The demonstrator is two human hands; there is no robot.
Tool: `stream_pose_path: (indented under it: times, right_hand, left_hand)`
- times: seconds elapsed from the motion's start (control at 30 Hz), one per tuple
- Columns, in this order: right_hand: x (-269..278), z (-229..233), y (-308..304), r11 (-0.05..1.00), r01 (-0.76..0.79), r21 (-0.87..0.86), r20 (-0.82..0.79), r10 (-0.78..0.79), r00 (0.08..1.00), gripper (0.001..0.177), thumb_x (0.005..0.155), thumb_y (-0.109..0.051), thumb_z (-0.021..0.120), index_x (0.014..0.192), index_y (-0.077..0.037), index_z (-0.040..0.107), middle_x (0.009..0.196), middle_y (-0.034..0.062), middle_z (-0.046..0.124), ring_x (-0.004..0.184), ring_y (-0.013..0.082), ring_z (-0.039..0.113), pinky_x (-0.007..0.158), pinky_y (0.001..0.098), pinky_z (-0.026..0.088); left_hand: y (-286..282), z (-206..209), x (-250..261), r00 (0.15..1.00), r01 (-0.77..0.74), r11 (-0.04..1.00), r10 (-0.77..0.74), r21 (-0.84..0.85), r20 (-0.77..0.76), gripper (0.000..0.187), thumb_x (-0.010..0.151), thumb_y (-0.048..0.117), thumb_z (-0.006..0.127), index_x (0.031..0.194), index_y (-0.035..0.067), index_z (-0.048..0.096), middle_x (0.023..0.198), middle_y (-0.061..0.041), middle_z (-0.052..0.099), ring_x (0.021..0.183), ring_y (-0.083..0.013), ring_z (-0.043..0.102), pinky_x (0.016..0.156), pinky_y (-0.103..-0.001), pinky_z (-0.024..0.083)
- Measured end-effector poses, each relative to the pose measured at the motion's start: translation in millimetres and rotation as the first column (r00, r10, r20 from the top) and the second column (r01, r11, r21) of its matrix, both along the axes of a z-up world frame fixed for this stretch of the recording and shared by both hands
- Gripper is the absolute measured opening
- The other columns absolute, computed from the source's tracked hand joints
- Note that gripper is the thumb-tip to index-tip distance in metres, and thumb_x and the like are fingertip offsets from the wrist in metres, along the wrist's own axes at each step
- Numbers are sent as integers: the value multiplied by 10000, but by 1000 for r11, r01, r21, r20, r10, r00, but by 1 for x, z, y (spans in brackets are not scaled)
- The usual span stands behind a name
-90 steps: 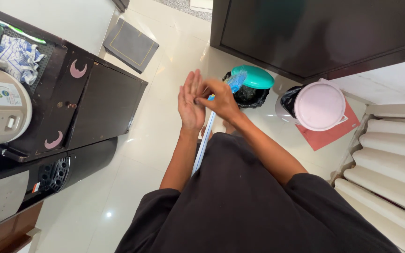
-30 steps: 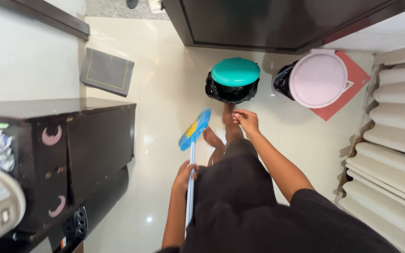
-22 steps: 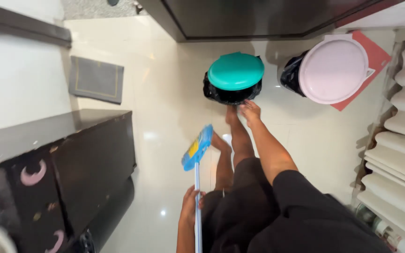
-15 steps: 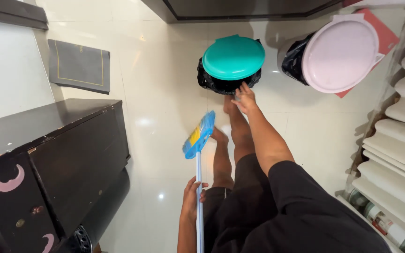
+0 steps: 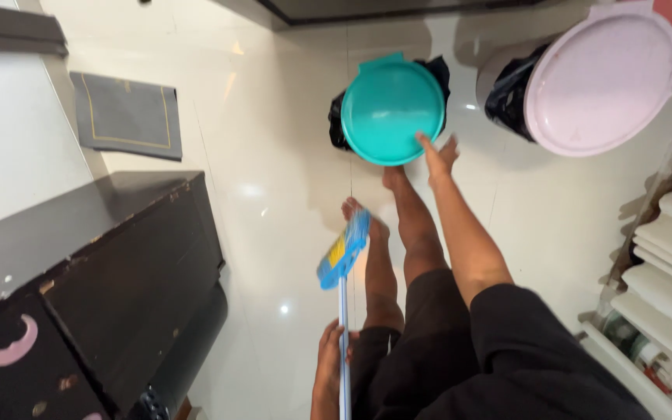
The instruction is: Organizing cleaning supplies, wiping down a chair with a cloth, and disposing of trash.
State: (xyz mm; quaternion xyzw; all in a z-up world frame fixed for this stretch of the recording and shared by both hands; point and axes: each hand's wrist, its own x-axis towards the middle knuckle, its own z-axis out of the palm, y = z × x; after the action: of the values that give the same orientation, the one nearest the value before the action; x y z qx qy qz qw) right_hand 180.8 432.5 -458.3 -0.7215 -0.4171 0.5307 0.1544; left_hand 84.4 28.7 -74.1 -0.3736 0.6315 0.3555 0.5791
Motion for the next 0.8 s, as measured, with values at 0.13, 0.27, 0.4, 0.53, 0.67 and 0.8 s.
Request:
stream_pose_path:
  times: [0.13,0.27,0.4,0.53,0.67,0.8]
  right_hand:
    - [-43,48,-10,887,128,-444,-103,-193,976,1123,675,-455,895,1568,-209,259,1626,102,313,1474,355,285,1025,761,393]
    - [-53,1,-17,851,164,-498,-303,-349,887,955,728,-305,894,1518,-150,380,1549,135,434,1410,398,406,949,757,478]
    - [-82,-8,-11,835,175,-522,-436,-437,787,846,795,-197,857,1484,-192,367,1483,144,521,1307,438,564,948,665,544]
    - [-96,11,-4,862,239,-447,-475,-455,754,787,849,-130,832,1465,-208,348,1481,125,517,1308,401,560,958,623,539]
    - [-67,66,0,884,292,-365,-515,-453,727,779,834,-56,822,1462,-186,381,1431,124,557,1279,322,591,952,525,594]
    - [-10,145,-13,896,272,-351,-595,-438,674,747,860,-56,813,1465,-110,380,1378,188,590,1222,323,635,961,490,575]
  left_hand:
    - [7,-10,-3,998,54,993,-49,-109,47,574,976,239,494,1510,52,396,830,-129,724,542,-123,512,445,-257,383]
    - [30,-8,-6,993,104,992,-100,-68,59,579,988,275,508,1515,56,408,823,-106,711,536,-117,509,452,-248,411]
    - [54,4,-7,990,111,988,-100,-111,103,571,1001,275,514,1525,81,394,823,-96,710,547,-112,507,455,-237,403]
    - [36,-12,0,995,83,996,-81,-29,60,569,991,259,515,1515,74,397,806,-109,704,530,-125,490,433,-253,389]
    - [33,-25,-2,981,192,981,-192,1,39,564,989,274,531,1504,76,414,802,-112,710,517,-143,499,429,-266,394]
    - [36,-17,-6,967,253,967,-253,12,-9,539,990,275,538,1484,82,442,795,-115,699,512,-141,498,428,-263,380]
